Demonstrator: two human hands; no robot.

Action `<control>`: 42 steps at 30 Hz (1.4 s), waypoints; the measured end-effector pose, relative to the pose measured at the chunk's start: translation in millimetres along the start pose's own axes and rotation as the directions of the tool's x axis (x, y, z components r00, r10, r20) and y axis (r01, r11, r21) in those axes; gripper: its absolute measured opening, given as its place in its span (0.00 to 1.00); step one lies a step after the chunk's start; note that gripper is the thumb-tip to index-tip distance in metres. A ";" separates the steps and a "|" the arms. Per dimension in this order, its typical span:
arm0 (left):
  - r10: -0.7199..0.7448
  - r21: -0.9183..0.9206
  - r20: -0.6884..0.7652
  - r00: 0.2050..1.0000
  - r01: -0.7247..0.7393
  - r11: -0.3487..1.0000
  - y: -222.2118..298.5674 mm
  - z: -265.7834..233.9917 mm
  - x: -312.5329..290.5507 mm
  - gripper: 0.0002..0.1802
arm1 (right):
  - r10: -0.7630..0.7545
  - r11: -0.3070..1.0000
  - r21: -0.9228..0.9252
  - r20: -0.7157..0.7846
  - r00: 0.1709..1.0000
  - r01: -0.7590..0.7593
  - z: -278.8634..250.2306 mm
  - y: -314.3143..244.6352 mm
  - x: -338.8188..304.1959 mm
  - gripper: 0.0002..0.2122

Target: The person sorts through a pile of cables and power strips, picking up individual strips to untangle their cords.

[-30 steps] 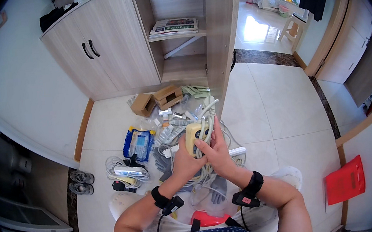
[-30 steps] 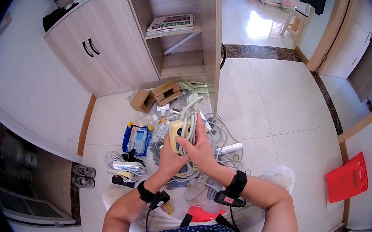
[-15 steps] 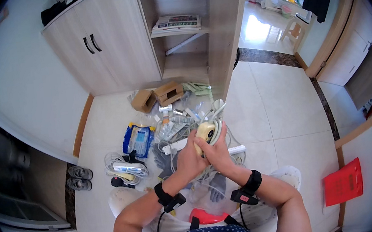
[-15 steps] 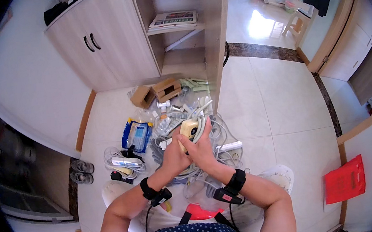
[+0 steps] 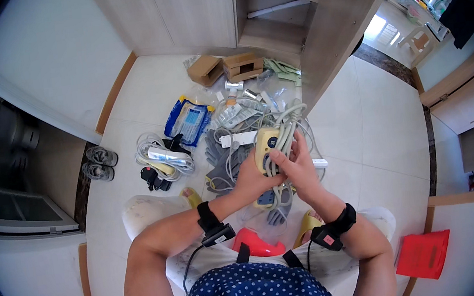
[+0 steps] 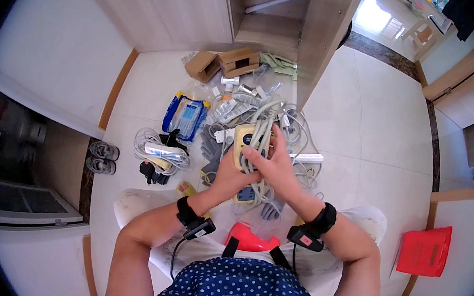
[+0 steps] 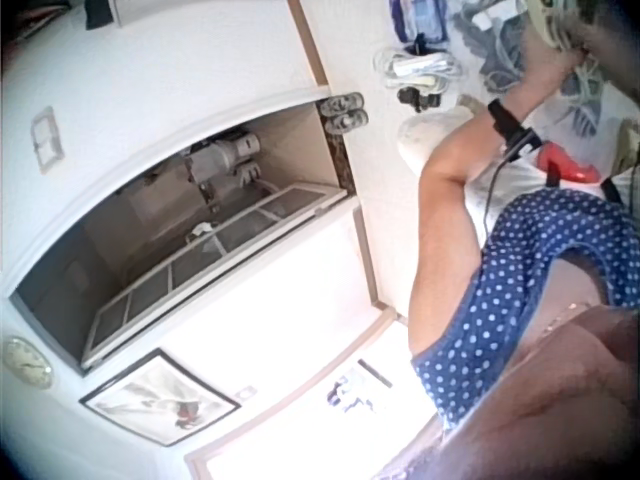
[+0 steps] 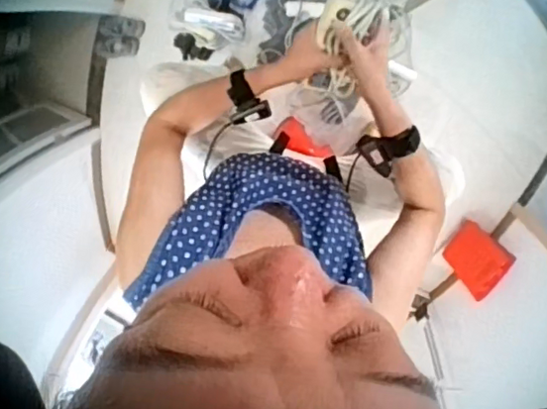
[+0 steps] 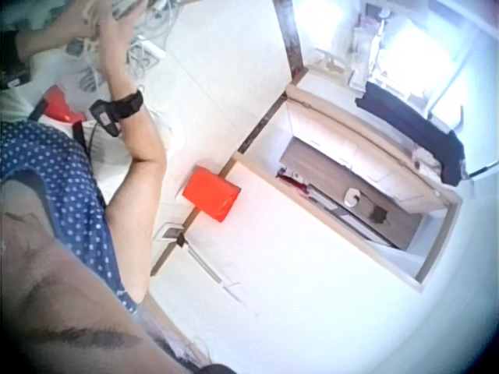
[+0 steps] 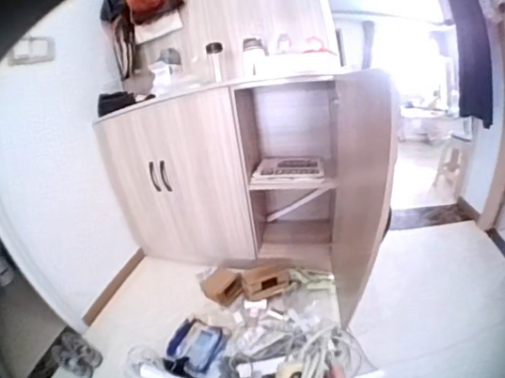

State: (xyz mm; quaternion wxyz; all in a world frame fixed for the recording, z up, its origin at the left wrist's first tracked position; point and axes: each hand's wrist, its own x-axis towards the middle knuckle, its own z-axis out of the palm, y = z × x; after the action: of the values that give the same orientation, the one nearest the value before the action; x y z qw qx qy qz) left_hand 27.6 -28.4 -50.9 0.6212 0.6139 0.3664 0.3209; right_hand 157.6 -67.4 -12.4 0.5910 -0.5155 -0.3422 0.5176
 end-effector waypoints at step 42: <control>-0.704 -0.348 0.385 0.597 0.800 0.489 -31.9 5.9 18.4 0.30 | 0.666 0.744 0.648 -0.698 0.263 -0.163 -298.5 343.9 -39.1 0.04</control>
State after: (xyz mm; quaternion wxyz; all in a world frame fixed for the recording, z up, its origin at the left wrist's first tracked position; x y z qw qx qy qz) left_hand 40.6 -17.2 -84.1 0.8629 0.2402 0.4431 0.0362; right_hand 339.6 -204.3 -408.6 0.6133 -0.6287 0.3211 0.3543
